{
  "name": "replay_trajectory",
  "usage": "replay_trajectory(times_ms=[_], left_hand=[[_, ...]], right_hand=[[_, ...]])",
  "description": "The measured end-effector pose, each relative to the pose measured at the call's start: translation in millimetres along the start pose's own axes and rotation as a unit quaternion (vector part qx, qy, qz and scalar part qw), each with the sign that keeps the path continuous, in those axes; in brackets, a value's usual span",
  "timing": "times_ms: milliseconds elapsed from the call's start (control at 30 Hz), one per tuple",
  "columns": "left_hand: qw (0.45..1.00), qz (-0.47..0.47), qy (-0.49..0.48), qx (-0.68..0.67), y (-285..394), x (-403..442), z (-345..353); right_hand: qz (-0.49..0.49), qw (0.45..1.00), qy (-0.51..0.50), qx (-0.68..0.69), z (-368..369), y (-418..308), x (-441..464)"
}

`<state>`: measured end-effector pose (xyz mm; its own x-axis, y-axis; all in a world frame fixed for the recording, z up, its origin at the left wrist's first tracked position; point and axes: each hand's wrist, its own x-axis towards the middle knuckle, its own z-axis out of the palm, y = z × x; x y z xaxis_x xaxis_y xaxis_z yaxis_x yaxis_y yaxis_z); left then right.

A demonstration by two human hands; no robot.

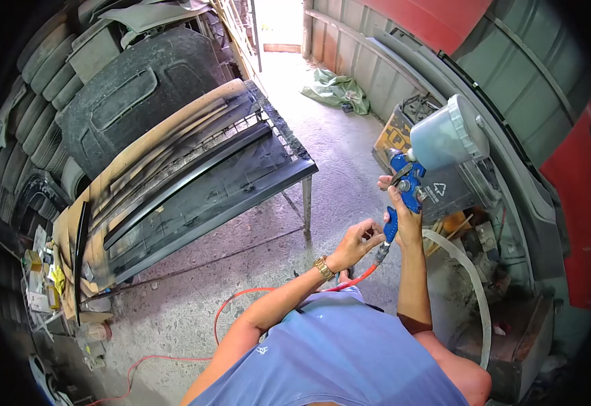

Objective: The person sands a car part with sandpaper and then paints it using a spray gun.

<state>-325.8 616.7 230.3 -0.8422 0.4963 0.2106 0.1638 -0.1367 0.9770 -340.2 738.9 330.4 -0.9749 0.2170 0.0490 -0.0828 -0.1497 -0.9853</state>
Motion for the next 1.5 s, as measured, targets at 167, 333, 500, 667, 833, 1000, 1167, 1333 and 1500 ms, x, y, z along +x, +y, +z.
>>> replay_trajectory(times_ms=[167,333,500,667,833,1000,1167,1333,1500], left_hand=[[0.998,0.033,0.030,0.047,-19,78,37],[0.996,-0.018,0.029,0.082,-50,142,68],[0.995,-0.033,0.047,0.082,-63,180,91],[0.991,-0.053,0.052,0.107,-70,200,92],[0.990,-0.044,0.056,0.120,-72,211,92],[0.990,-0.034,0.072,0.113,-71,214,93],[0.990,-0.019,0.090,0.103,-71,213,94],[0.994,-0.048,0.045,0.088,-68,209,88],[0.993,-0.051,0.025,0.102,-61,208,86]], right_hand=[[-0.002,0.998,0.002,-0.067,-59,5,68],[0.052,0.994,0.006,-0.099,-115,22,132],[0.083,0.994,-0.004,-0.072,-151,28,173],[0.109,0.993,-0.018,-0.050,-162,38,199],[0.106,0.992,-0.032,-0.059,-165,41,212],[0.083,0.994,-0.047,-0.057,-160,31,212],[0.085,0.994,-0.035,-0.057,-162,35,210],[0.073,0.996,-0.037,-0.036,-161,34,206],[0.081,0.995,-0.045,-0.026,-161,34,202]])
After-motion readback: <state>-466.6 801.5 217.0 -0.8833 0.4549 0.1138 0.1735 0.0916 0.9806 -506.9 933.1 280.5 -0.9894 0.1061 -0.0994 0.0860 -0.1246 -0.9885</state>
